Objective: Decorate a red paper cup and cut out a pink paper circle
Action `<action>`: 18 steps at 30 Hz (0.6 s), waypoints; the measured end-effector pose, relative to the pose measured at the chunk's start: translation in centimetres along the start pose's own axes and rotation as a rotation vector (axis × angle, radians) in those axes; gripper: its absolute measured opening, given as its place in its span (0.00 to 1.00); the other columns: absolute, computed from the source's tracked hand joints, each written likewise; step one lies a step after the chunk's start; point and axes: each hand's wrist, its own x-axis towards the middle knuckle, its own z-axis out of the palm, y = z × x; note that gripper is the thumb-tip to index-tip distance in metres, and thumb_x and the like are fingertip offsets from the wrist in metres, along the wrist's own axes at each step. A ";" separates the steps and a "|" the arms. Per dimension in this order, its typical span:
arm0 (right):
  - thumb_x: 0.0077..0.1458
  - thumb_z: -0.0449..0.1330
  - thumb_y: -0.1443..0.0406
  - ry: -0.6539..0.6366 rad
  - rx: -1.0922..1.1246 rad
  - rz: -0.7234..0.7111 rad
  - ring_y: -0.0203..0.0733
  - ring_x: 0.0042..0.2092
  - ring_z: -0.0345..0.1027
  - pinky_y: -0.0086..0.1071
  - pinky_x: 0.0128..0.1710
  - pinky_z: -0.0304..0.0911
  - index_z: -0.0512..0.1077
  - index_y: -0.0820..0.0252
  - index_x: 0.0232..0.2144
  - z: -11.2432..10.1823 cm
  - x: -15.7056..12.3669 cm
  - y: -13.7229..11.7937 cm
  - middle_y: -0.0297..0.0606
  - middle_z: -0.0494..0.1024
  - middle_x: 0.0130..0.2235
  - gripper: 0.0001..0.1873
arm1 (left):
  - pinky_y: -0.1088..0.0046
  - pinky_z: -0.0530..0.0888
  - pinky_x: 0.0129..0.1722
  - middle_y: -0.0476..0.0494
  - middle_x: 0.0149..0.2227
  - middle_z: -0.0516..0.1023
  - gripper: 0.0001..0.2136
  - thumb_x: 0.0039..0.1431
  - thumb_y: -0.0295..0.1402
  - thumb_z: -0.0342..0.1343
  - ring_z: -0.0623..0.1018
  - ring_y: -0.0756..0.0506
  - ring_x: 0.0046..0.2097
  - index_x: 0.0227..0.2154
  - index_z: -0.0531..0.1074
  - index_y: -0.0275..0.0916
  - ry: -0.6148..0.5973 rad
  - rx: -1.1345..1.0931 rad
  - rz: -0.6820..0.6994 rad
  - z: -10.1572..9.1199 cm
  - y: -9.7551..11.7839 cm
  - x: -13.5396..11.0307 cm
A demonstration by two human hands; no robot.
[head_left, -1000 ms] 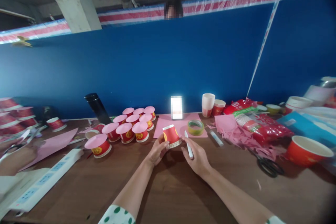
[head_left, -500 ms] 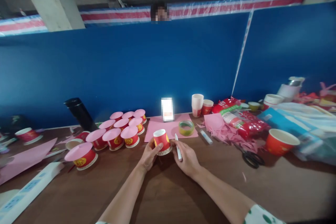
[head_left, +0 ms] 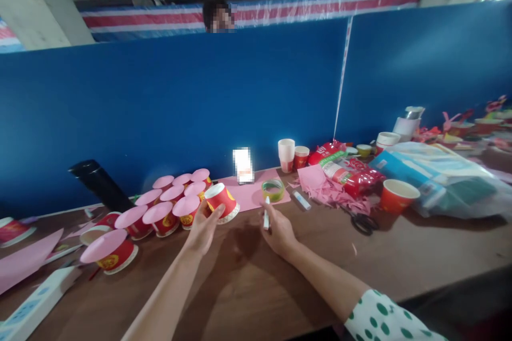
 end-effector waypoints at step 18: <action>0.43 0.51 0.77 -0.155 -0.031 -0.020 0.42 0.47 0.62 0.34 0.48 0.57 0.55 0.58 0.54 0.2 -0.1 0.5 0.40 0.70 0.45 0.34 | 0.58 0.68 0.47 0.40 0.43 0.74 0.28 0.41 0.41 0.60 0.73 0.38 0.45 0.47 0.63 0.37 0.054 0.822 0.062 -8.6 -2.6 -5.9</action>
